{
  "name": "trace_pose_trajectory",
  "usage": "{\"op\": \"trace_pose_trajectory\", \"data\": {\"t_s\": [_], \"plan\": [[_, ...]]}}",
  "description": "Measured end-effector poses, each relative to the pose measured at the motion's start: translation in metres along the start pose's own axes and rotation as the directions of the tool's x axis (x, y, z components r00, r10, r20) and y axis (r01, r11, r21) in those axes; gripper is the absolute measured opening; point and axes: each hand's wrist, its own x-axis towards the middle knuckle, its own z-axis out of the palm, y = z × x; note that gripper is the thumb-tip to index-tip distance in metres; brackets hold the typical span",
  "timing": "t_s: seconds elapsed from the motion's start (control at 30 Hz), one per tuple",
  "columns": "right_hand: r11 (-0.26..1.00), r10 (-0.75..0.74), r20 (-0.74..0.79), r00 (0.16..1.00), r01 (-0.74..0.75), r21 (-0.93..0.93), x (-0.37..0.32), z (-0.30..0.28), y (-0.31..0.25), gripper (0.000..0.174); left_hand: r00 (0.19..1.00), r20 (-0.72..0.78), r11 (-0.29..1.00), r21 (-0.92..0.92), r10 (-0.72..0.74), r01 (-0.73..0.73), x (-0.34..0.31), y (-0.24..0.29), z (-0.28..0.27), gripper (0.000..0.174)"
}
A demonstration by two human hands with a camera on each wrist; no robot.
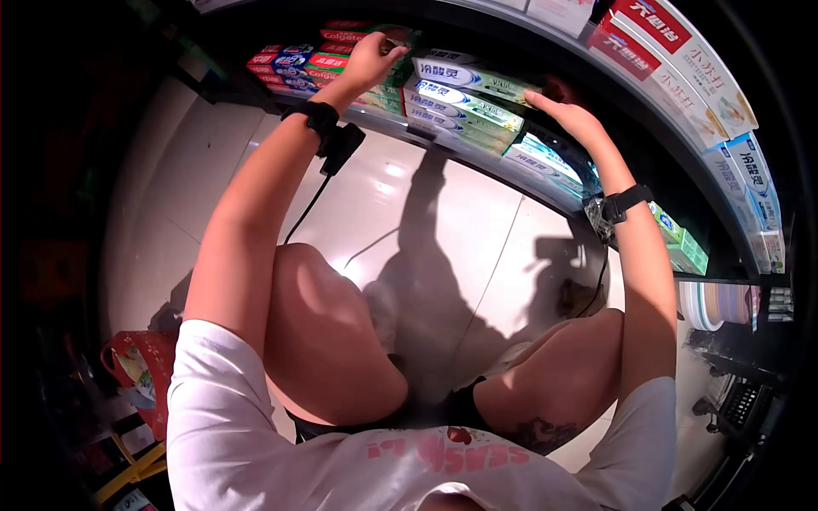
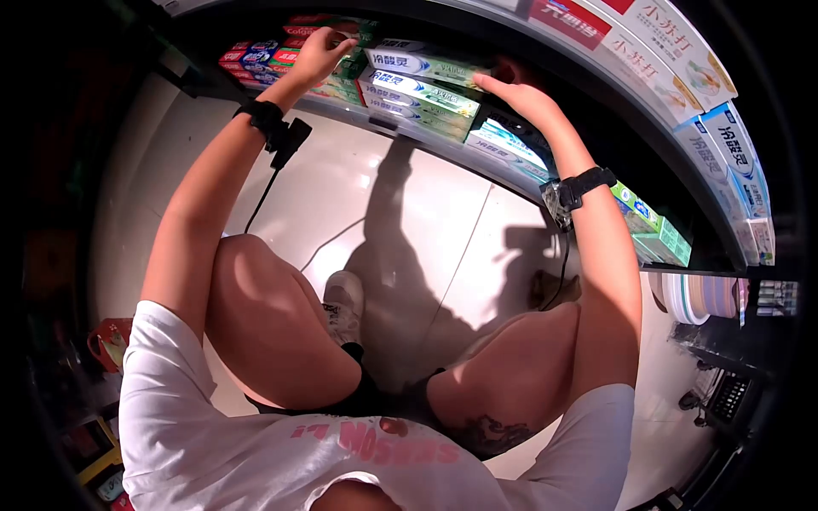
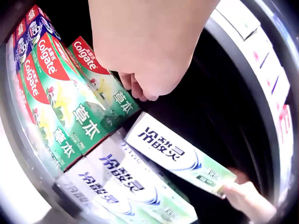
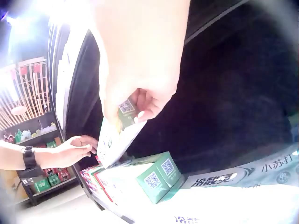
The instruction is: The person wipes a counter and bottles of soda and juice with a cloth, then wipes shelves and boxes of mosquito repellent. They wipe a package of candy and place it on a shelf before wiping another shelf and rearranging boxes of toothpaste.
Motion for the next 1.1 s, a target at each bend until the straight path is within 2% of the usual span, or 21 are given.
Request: {"op": "trace_pose_trajectory", "data": {"t_s": [0.03, 0.07, 0.13, 0.17, 0.2, 0.3, 0.33, 0.4, 0.47, 0.53, 0.57, 0.63, 0.67, 0.73, 0.83, 0.97, 1.03, 1.07, 1.1], "plan": [[0.998, -0.045, -0.105, 0.993, 0.049, 0.034, 0.01, 0.007, 0.019, 0.073, 0.998, 0.005, 0.99, -0.121, -0.066, 0.066, -0.003, 0.003, 0.0, 0.037], [0.998, -0.046, -0.106, 0.993, 0.05, 0.035, 0.013, 0.005, 0.023, 0.073, 0.998, 0.004, 0.991, -0.12, -0.065, 0.065, -0.006, 0.0, 0.003, 0.037], [0.987, -0.017, 0.021, 1.0, 0.013, 0.158, 0.016, -0.001, 0.028, 0.054, 0.966, -0.116, 0.966, 0.147, 0.231, -0.213, -0.013, -0.013, 0.018, 0.037], [0.982, -0.015, -0.032, 0.999, 0.021, 0.187, 0.015, -0.002, 0.031, 0.042, 0.964, -0.041, 0.935, 0.259, 0.261, -0.242, -0.012, -0.013, 0.02, 0.038], [0.982, -0.013, -0.049, 0.999, 0.022, 0.188, 0.015, -0.006, 0.034, 0.042, 0.923, -0.069, 0.89, 0.3, 0.379, -0.343, -0.014, -0.013, 0.023, 0.034], [0.989, 0.064, -0.132, 0.989, -0.045, 0.138, 0.009, -0.015, 0.044, 0.043, 0.843, 0.051, 0.735, 0.462, 0.536, -0.495, -0.016, 0.006, 0.026, 0.027], [0.989, 0.071, -0.146, 0.987, -0.05, 0.142, 0.008, -0.017, 0.048, 0.043, 0.85, 0.142, 0.716, 0.48, 0.507, -0.507, -0.019, 0.016, 0.027, 0.027], [0.989, -0.012, -0.211, 0.977, 0.043, 0.141, 0.008, -0.018, 0.061, 0.042, 0.804, 0.271, 0.668, 0.451, 0.53, -0.592, -0.021, 0.028, 0.04, 0.031], [0.994, -0.028, -0.197, 0.98, 0.048, 0.099, 0.014, -0.019, 0.076, 0.04, 0.784, 0.354, 0.664, 0.417, 0.51, -0.62, -0.03, 0.036, 0.051, 0.04], [0.997, -0.047, -0.176, 0.983, 0.058, 0.057, 0.02, -0.013, 0.089, 0.039, 0.787, 0.397, 0.734, 0.319, 0.471, -0.6, -0.034, 0.033, 0.061, 0.042], [0.996, -0.065, -0.168, 0.984, 0.075, 0.051, 0.023, -0.008, 0.088, 0.037, 0.794, 0.37, 0.752, 0.289, 0.483, -0.592, -0.036, 0.031, 0.063, 0.046], [0.996, -0.085, -0.152, 0.985, 0.09, 0.024, 0.029, 0.0, 0.086, 0.034, 0.778, 0.345, 0.711, 0.325, 0.525, -0.623, -0.038, 0.028, 0.067, 0.051], [0.99, -0.037, -0.096, 0.995, 0.024, -0.138, 0.027, -0.002, 0.068, 0.03, 0.768, 0.332, 0.689, 0.341, 0.548, -0.639, -0.039, 0.027, 0.068, 0.052], [0.99, -0.096, -0.065, 0.993, 0.089, -0.108, 0.032, 0.008, 0.06, 0.028, 0.764, 0.356, 0.691, 0.334, 0.538, -0.641, -0.038, 0.03, 0.066, 0.052], [0.993, -0.084, -0.025, 0.996, 0.081, -0.082, 0.042, 0.022, 0.068, 0.03, 0.79, 0.418, 0.723, 0.351, 0.448, -0.595, -0.038, 0.035, 0.065, 0.054], [0.993, -0.117, 0.032, 0.993, 0.118, -0.009, 0.042, 0.024, 0.077, 0.028, 0.779, 0.347, 0.688, 0.369, 0.523, -0.626, -0.039, 0.035, 0.067, 0.054], [0.988, -0.156, 0.117, 0.981, 0.153, 0.033, 0.049, 0.029, 0.084, 0.027, 0.772, 0.357, 0.685, 0.361, 0.525, -0.633, -0.037, 0.033, 0.067, 0.054], [0.988, -0.156, 0.121, 0.98, 0.153, 0.035, 0.049, 0.03, 0.083, 0.027, 0.768, 0.363, 0.684, 0.354, 0.528, -0.637, -0.037, 0.035, 0.066, 0.055], [0.987, -0.149, 0.133, 0.98, 0.156, -0.044, 0.05, 0.032, 0.081, 0.03, 0.772, 0.362, 0.688, 0.356, 0.523, -0.633, -0.036, 0.036, 0.065, 0.055]]}}
